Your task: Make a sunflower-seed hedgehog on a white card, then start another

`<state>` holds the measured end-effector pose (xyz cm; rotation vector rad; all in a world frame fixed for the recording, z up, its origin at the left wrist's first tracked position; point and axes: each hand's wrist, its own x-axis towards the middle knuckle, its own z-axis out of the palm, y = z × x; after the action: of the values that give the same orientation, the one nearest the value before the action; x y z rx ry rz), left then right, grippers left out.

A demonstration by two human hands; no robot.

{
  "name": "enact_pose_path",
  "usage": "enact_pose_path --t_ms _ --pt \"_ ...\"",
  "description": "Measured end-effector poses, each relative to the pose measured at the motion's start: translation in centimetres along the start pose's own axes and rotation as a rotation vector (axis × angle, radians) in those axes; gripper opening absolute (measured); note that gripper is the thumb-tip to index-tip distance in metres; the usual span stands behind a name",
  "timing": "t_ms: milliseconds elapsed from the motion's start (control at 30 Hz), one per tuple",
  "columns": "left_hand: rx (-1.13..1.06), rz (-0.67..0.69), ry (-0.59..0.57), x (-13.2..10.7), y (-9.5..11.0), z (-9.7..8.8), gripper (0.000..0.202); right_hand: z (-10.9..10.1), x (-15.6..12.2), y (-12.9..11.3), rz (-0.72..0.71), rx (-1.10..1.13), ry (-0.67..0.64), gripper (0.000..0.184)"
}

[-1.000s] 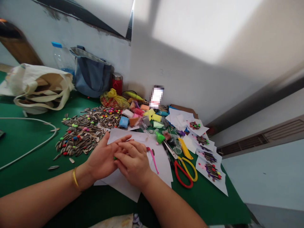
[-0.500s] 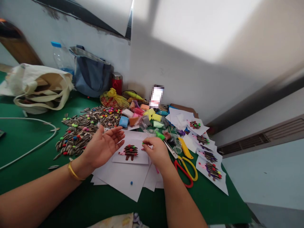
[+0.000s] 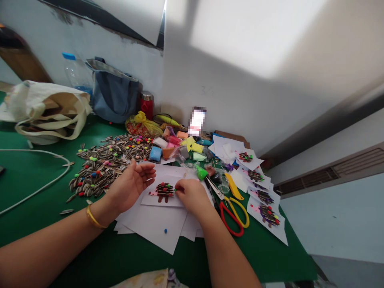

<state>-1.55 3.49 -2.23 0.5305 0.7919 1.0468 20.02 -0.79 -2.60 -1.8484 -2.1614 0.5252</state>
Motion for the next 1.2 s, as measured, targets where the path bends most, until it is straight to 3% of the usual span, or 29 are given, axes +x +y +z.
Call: enact_pose_path --t_ms 333,533,700,800,1033,1200 --pt "0.073 0.052 -0.006 0.3 -0.5 -0.3 0.045 0.4 0.1 0.0 -0.019 -0.05 0.007 0.011" --pt "0.455 0.141 -0.058 0.5 -1.1 -0.9 0.02 0.5 0.2 0.1 -0.011 -0.027 0.012 0.011" --pt "0.828 0.377 -0.241 0.7 -1.8 -1.7 0.043 0.7 0.3 0.2 -0.061 -0.01 0.019 0.011" --pt "0.956 0.432 -0.34 0.7 -2.1 -2.2 0.056 0.7 0.3 0.2 -0.067 -0.014 0.02 0.011" --pt "1.105 0.502 -0.374 0.3 -2.3 -2.5 0.068 0.4 0.1 0.3 -0.041 0.066 -0.011 0.011" --pt "1.448 0.513 -0.386 0.1 -2.2 -2.1 0.071 0.5 0.2 0.4 -0.037 0.055 -0.008 0.012"
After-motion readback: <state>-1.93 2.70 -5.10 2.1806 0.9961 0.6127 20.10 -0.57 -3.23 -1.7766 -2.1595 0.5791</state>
